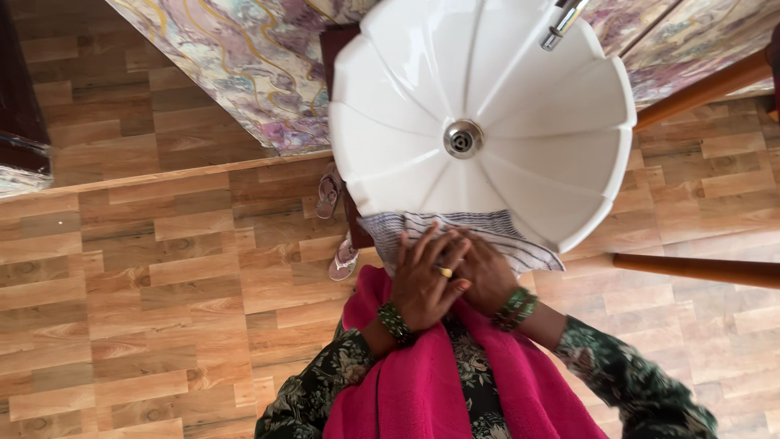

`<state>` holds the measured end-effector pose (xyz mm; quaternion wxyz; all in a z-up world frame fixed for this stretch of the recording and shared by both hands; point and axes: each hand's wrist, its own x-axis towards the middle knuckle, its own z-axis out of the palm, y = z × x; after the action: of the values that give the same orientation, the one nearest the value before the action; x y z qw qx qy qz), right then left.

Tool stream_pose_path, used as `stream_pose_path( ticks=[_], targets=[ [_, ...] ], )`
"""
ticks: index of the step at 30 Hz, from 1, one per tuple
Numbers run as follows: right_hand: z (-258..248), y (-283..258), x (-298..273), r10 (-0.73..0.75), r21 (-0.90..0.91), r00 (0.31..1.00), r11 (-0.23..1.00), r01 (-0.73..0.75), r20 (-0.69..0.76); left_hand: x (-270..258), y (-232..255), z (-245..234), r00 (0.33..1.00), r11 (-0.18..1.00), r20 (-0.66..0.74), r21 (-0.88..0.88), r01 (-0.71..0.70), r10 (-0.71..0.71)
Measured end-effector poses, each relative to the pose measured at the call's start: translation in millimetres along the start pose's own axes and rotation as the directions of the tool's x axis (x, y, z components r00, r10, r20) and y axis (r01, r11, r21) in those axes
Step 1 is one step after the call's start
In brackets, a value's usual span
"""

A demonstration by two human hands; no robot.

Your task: The person wipes the interior and exterior surfaces of a white pedestal sink using a cloth.

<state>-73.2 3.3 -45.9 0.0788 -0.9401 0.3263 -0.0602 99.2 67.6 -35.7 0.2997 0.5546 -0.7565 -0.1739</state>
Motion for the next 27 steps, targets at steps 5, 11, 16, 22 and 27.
stream_pose_path(
  ticks=[5,11,16,22,27],
  targets=[
    [17.0,-21.9,75.6,-0.188,0.180,0.981,0.968,0.177,0.045,6.2,-63.0,-18.7,0.974,0.998,-0.218,-0.018,0.064,-0.066],
    [48.6,-24.4,155.4,-0.133,0.334,0.990,0.936,0.108,0.053,40.5,-124.0,-64.7,0.977,0.996,-0.198,-0.064,0.069,-0.081],
    [77.0,-10.0,171.1,-0.056,0.401,0.991,0.916,0.002,0.123,56.0,-139.3,-70.5,0.967,0.999,-0.254,0.054,-0.011,0.024],
    [88.2,-2.5,175.7,0.091,0.539,0.989,0.831,-0.140,0.118,46.2,-121.6,-36.6,0.714,0.870,-0.548,-0.458,0.180,-0.436],
    [52.3,-10.1,101.2,-0.004,0.288,0.989,0.957,-0.039,0.150,3.1,-83.1,-32.0,0.773,0.541,-0.252,-0.829,0.138,-0.582]
  ],
)
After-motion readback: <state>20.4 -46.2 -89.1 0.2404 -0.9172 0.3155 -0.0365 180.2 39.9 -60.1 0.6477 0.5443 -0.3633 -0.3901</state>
